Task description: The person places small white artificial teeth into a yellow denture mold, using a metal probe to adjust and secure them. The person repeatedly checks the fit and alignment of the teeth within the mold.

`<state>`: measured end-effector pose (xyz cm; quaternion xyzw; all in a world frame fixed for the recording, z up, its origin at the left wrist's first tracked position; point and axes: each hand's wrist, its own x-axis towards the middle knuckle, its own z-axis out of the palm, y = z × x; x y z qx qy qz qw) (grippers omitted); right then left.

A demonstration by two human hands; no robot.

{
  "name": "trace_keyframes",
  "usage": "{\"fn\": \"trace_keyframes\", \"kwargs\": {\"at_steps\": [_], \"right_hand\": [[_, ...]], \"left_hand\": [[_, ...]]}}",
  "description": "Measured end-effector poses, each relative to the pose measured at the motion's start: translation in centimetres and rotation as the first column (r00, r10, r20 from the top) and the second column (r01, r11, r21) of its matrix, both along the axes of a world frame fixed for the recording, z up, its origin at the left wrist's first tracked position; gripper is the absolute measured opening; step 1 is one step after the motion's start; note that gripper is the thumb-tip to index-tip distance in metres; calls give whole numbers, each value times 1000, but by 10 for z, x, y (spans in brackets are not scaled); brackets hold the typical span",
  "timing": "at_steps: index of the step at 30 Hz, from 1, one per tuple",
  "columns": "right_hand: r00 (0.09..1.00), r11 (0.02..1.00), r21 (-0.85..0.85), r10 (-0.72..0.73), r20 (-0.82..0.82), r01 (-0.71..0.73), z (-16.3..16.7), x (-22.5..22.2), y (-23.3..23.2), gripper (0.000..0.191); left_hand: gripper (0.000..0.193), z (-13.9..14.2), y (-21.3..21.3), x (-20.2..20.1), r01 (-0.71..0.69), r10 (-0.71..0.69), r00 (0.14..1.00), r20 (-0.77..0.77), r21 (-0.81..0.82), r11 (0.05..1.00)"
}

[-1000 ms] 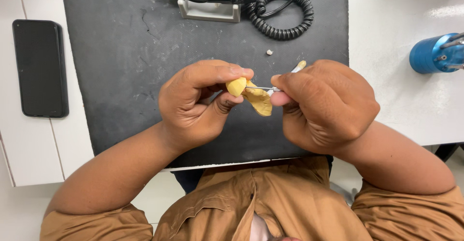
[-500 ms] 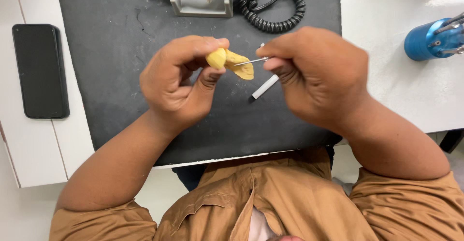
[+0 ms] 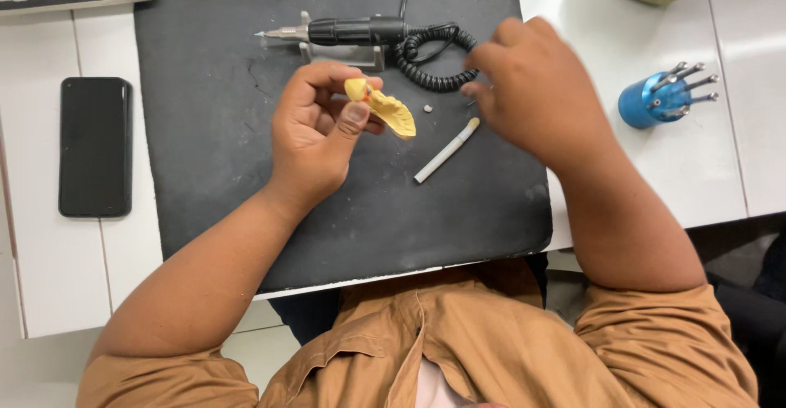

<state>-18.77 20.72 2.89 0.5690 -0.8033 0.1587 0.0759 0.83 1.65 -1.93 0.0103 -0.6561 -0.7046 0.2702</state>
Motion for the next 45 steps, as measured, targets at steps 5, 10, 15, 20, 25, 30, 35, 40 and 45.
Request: {"fn": "trace_keyframes", "kwargs": {"at_steps": [5, 10, 15, 20, 25, 30, 35, 40, 45], "right_hand": [[980, 993, 51, 99, 173, -110, -5, 28, -24, 22], [979, 985, 109, 113, 171, -132, -16, 29, -32, 12], [982, 991, 48, 113, 148, -122, -17, 31, -31, 8], [966, 963, -261, 132, 223, -71, -3, 30, -26, 4], [766, 914, -401, 215, 605, 60, 5, 37, -16, 10], [572, 866, -490, 355, 740, 97, 9, 47, -8, 10], [524, 829, -554, 441, 729, 73, 10, 49, -5, 10], [417, 832, -547, 468, 780, 89, 9, 48, -7, 12], [413, 830, -552, 475, 777, 84, 8, 47, -6, 15]], "left_hand": [[25, -1, 4, -1, 12, -12, 1000, 2, 31, 999], [26, -1, 5, -1, 41, -40, 999, -13, 27, 999], [26, 0, 7, 1, 21, -20, 999, 30, -18, 1000], [26, 1, 9, 0, 19, -18, 1000, 23, -25, 1000], [26, 4, 14, 1, -17, 24, 998, 63, -112, 994], [26, 12, 19, 4, -14, 26, 998, 59, -188, 982], [25, 16, 21, 3, -15, 19, 1000, 22, -186, 982], [26, 17, 22, 6, 15, -17, 1000, -12, -148, 989], [29, 22, 23, 4, 33, -32, 999, 6, -60, 998]]}}
